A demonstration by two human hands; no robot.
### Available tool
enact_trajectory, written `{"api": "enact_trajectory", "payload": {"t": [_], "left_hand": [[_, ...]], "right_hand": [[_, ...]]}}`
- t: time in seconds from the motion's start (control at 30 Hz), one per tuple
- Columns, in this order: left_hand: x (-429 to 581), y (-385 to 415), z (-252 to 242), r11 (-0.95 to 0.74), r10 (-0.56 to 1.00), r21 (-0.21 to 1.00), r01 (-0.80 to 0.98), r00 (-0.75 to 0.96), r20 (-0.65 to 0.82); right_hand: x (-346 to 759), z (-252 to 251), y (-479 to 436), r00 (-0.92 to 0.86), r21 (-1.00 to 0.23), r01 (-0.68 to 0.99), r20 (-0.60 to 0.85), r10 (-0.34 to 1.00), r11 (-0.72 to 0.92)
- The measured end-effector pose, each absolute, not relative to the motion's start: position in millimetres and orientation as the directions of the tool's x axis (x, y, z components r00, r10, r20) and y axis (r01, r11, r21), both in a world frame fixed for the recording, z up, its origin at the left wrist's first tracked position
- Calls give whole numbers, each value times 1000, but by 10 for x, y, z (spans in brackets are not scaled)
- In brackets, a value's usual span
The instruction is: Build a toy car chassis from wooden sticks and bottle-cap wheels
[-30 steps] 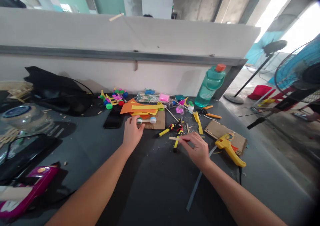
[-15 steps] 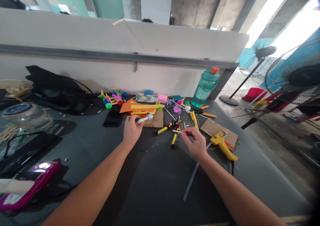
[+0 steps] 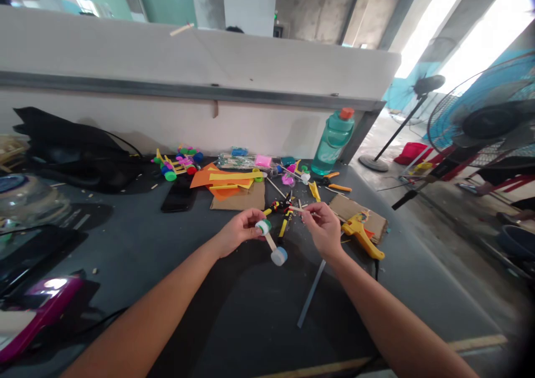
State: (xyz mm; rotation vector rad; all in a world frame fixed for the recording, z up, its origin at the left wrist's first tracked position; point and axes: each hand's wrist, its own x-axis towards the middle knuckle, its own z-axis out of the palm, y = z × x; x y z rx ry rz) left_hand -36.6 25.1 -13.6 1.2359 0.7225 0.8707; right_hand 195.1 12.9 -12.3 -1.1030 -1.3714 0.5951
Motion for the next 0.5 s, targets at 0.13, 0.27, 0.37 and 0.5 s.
{"api": "enact_trajectory", "payload": {"t": [0.13, 0.27, 0.37, 0.5], "left_hand": [[-341, 238, -168, 36, 771, 999, 8, 636, -33], [-350, 247, -200, -182, 704, 961, 208, 710, -20], [-352, 243, -207, -333, 699, 908, 254, 713, 57], [-332, 226, -200, -419, 749, 856, 302, 648, 138]], "right_hand": [[1918, -100, 87, 109, -889, 199, 438, 892, 413], [1882, -83, 39, 24, -886, 194, 434, 901, 422], [1867, -82, 22, -4, -873, 233, 440, 898, 429], [1872, -102, 31, -11, -870, 259, 431, 902, 419]]}}
